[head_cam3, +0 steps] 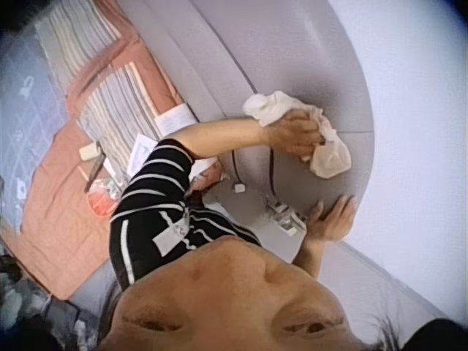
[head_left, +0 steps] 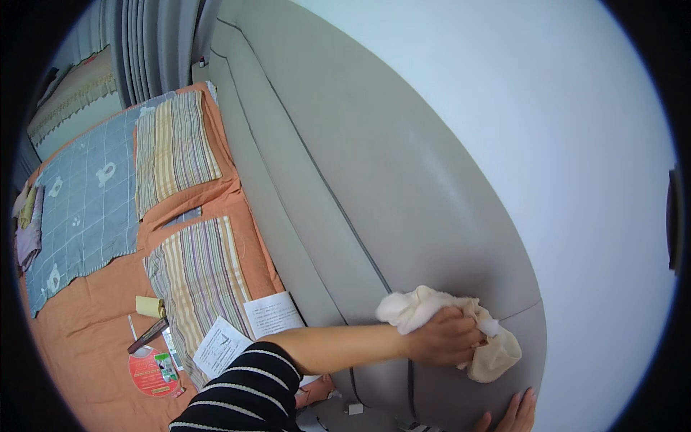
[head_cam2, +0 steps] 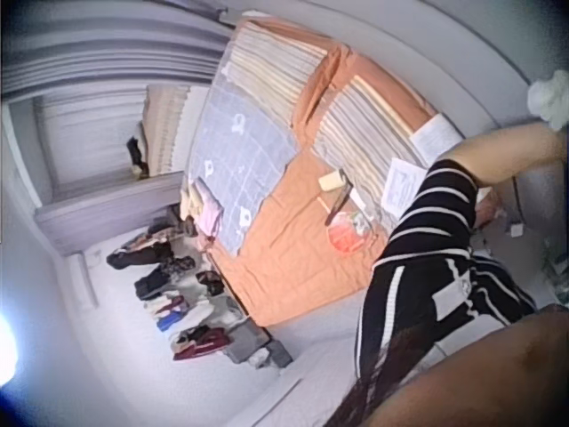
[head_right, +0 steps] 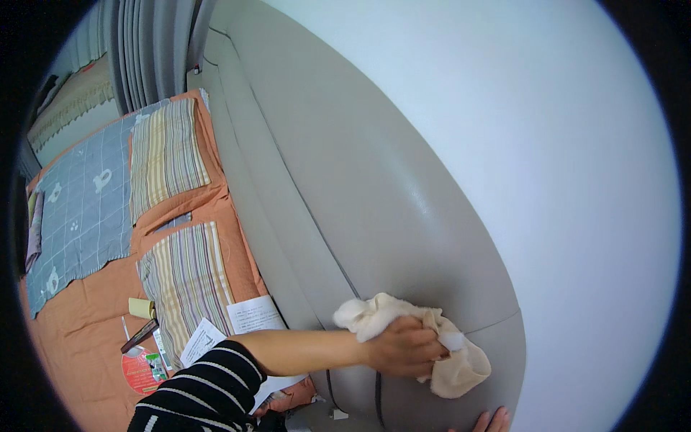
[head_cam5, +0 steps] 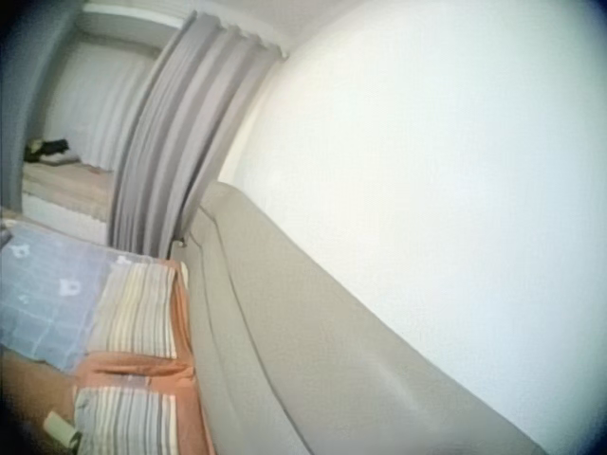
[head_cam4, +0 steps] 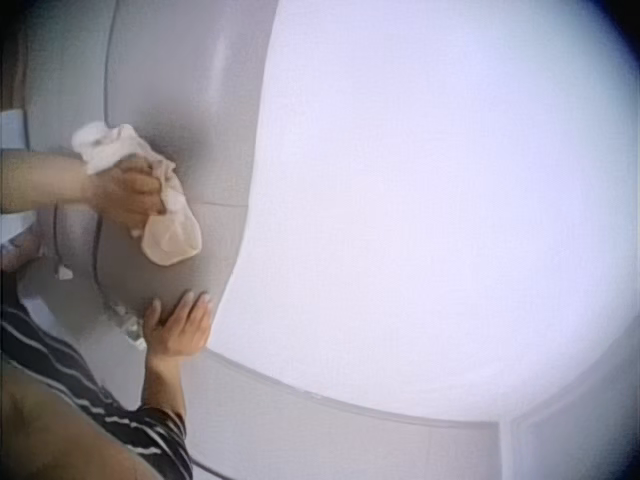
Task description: The person washes a sponge and a toothbrush in a bathroom sink, then moves to a bedroom to wipe the headboard of a bed with a cloth.
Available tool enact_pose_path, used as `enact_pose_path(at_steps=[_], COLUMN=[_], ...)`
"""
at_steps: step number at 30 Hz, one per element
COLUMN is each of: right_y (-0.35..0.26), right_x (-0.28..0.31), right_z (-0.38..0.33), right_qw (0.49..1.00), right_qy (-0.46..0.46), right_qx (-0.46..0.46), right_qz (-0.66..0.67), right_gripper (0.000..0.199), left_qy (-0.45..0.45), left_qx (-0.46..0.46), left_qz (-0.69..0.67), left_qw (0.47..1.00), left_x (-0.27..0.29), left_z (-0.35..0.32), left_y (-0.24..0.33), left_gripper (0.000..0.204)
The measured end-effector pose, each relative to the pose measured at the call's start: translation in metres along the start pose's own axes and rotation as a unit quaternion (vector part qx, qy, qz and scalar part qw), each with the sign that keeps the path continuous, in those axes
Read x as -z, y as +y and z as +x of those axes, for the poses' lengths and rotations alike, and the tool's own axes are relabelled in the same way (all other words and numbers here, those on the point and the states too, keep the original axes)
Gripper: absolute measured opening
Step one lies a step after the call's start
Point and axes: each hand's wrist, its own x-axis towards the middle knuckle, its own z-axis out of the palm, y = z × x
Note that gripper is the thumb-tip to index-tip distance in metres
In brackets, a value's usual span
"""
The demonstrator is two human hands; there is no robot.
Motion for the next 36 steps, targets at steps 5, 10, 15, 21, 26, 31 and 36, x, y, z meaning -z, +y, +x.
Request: enact_pose_path(at_steps=[5,10,15,21,26,31,36], right_y=[0.006,0.006,0.006,0.009,0.010,0.007,0.007], right_x=[0.004,0.008,0.001,0.000,0.003,0.004,0.009], right_z=[-0.006,-0.002,-0.003,-0.011,-0.009,-0.004,0.001], right_qw=[0.999,1.000,1.000,1.000,0.999,1.000,1.000], right_qy=[-0.025,-0.018,-0.014,-0.014,-0.020,-0.019,-0.026], right_qx=[-0.013,-0.004,-0.004,-0.012,-0.010,-0.003,-0.011], right_qz=[-0.022,-0.011,-0.013,-0.022,-0.035,-0.004,-0.006], right_gripper=[0.052,0.049,0.049,0.049,0.048,0.047,0.046], left_qy=[0.170,0.178,0.126,0.085,0.135,0.317,0.384], left_qx=[-0.058,0.427,0.442,-0.014,-0.023,0.341,0.331], left_qz=[0.212,0.244,0.138,-0.006,0.192,0.173,0.171], left_qw=[0.961,0.852,0.878,0.996,0.972,0.868,0.845], left_x=[0.070,0.203,0.165,0.090,0.110,0.187,0.130], left_z=[0.082,0.147,0.147,0.083,0.078,0.087,0.060], left_y=[-0.145,-0.300,-0.263,-0.104,-0.172,-0.302,-0.237], left_gripper=[0.036,0.025,0.025,0.031,0.039,0.027,0.038])
